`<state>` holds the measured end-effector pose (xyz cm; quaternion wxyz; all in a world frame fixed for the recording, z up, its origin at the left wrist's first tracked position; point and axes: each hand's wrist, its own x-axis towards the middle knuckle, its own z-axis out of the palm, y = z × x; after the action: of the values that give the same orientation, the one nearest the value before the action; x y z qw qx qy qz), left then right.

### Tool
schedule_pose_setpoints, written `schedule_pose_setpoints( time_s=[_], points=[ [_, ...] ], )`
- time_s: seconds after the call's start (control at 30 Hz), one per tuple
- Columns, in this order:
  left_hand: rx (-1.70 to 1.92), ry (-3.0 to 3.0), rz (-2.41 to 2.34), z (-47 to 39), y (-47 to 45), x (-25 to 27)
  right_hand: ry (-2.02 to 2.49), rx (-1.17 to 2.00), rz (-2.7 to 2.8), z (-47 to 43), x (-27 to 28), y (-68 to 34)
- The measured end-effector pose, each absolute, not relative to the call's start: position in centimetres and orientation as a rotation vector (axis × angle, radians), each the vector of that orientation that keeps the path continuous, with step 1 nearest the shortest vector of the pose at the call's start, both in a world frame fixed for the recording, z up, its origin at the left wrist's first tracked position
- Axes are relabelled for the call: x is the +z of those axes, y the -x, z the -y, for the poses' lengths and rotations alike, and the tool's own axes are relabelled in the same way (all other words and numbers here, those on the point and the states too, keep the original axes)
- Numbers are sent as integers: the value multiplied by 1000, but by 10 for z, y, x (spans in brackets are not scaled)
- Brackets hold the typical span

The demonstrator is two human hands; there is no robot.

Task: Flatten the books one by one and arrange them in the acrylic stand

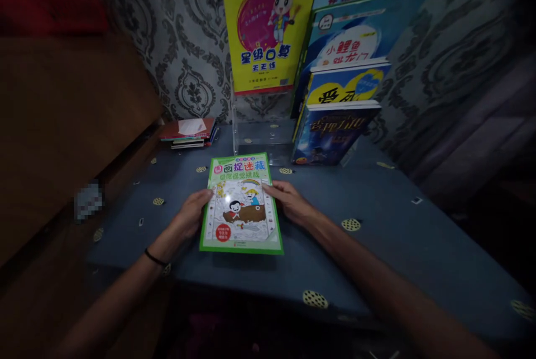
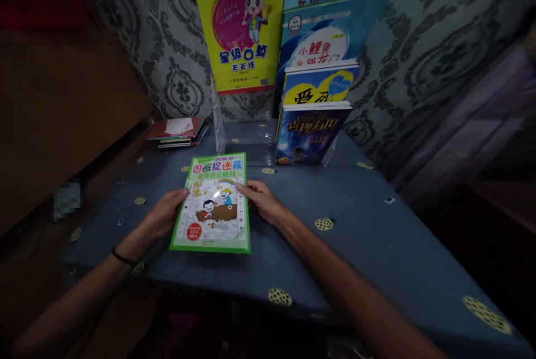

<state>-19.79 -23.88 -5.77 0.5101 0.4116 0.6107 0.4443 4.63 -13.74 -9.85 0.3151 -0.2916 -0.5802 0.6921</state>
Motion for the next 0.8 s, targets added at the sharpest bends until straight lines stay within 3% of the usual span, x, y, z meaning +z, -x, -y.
schedule_pose_setpoints(
  time_s=[0.23,0.5,0.8],
  points=[
    [480,-1898,-2024,235,227,-70,1226,1222,2209,127,-95,-56],
    [598,-2283,-2027,186,222,-91,1351,463,2266,130,-101,-57],
    [708,-2334,-1937,175,230,-113,679,408,2626,135,-96,21]
  ],
)
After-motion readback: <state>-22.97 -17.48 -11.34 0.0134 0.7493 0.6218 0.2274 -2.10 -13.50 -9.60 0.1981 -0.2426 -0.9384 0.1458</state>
